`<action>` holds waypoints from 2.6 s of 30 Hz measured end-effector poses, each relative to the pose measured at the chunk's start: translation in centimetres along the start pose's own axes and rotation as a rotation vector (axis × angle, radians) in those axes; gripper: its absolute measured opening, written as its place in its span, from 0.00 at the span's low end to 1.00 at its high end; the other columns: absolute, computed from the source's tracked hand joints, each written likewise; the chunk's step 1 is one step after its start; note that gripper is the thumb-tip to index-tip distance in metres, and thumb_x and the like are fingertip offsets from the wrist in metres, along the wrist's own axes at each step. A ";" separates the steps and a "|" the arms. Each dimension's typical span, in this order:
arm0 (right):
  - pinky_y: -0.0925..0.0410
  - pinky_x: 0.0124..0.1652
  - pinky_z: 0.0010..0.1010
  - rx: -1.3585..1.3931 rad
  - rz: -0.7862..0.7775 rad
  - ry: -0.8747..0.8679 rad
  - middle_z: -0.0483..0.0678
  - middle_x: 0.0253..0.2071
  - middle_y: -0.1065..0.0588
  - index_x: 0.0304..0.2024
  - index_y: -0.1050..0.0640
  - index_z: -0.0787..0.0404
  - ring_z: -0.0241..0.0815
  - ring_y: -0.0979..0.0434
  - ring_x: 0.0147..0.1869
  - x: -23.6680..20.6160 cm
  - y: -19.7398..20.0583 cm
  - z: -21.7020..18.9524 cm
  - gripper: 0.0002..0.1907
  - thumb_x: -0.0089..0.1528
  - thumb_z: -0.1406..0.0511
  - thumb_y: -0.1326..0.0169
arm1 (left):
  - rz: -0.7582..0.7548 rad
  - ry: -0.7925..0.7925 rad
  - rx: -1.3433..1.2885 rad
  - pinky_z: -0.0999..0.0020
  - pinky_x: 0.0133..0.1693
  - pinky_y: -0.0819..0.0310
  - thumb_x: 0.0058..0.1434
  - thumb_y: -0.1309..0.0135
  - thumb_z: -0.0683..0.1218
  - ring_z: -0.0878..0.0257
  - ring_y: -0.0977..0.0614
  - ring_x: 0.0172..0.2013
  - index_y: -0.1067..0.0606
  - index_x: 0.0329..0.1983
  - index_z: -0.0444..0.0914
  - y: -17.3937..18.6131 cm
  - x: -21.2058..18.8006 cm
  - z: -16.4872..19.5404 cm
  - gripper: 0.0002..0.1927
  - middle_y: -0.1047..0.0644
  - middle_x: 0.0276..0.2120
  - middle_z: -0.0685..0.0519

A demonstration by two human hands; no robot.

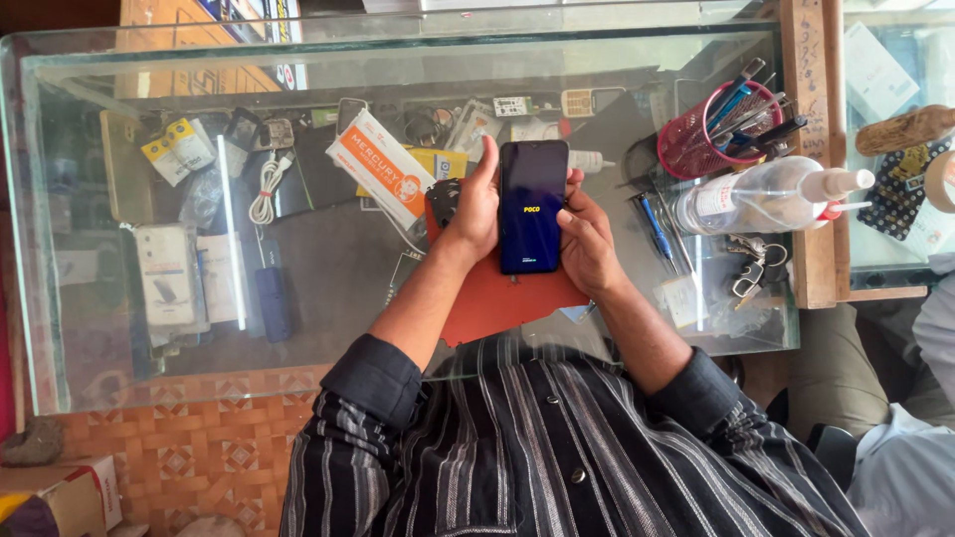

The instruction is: The person holds a smartphone and powers it on, then removes the back cover and works inside the phone body, using a screwdriver on internal components while the phone lies on a red mat. They then power the phone on again and tap through the screen before returning to the opened device.

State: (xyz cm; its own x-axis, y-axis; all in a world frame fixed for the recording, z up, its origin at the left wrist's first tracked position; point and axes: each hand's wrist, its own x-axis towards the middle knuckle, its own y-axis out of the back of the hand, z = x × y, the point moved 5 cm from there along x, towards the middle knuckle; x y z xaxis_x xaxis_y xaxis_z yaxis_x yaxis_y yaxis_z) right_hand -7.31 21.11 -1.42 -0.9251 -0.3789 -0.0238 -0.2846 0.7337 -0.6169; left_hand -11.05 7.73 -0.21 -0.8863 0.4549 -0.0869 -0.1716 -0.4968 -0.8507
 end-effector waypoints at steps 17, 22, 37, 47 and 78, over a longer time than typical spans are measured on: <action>0.35 0.63 0.28 -0.097 0.223 -0.015 0.51 0.59 0.25 0.63 0.31 0.73 0.37 0.26 0.63 0.5 1.3 1.7 0.22 0.73 0.63 0.59 | -0.003 -0.036 0.073 0.53 0.63 0.28 0.76 0.76 0.71 0.47 0.20 0.56 0.31 0.66 0.26 1.7 -0.6 -0.3 0.46 0.21 0.53 0.36; 0.35 0.64 0.30 -0.005 0.206 -0.030 0.52 0.59 0.25 0.59 0.29 0.74 0.39 0.26 0.64 1.5 0.5 1.2 0.19 0.75 0.64 0.58 | -0.090 -0.071 -0.009 0.52 0.66 0.31 0.74 0.78 0.71 0.47 0.22 0.61 0.33 0.68 0.29 0.8 -0.9 0.3 0.46 0.23 0.58 0.36; 0.26 0.42 0.27 -0.043 0.228 -0.161 0.46 0.43 0.21 0.54 0.26 0.69 0.35 0.19 0.44 4.7 -1.0 -1.0 0.17 0.72 0.62 0.58 | -0.001 -0.013 -0.183 0.48 0.64 0.27 0.76 0.72 0.68 0.47 0.22 0.61 0.32 0.68 0.29 0.3 0.8 2.1 0.41 0.24 0.59 0.38; 0.33 0.41 0.22 0.110 0.183 0.131 0.44 0.39 0.23 0.45 0.23 0.67 0.31 0.24 0.43 5.2 5.0 4.0 0.11 0.79 0.66 0.51 | -0.113 -0.106 -0.041 0.53 0.64 0.27 0.77 0.73 0.68 0.48 0.21 0.59 0.33 0.69 0.28 1.5 1.4 1.0 0.41 0.24 0.59 0.37; 0.29 0.56 0.27 0.029 0.069 -0.072 0.51 0.56 0.23 0.57 0.26 0.71 0.37 0.22 0.58 5.3 1.0 1.1 0.19 0.75 0.61 0.58 | 0.181 -0.140 0.084 0.61 0.57 0.24 0.74 0.66 0.67 0.56 0.17 0.52 0.27 0.61 0.31 3.8 1.0 1.6 0.37 0.20 0.52 0.43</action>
State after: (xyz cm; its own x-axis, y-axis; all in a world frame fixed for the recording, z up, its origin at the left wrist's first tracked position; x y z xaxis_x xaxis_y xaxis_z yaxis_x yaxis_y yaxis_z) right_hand -12.22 19.24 -3.02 -0.9214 -0.3686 -0.1230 -0.2125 0.7430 -0.6347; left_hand -13.24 5.17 -2.69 -0.9557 0.2492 -0.1564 -0.0347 -0.6234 -0.7812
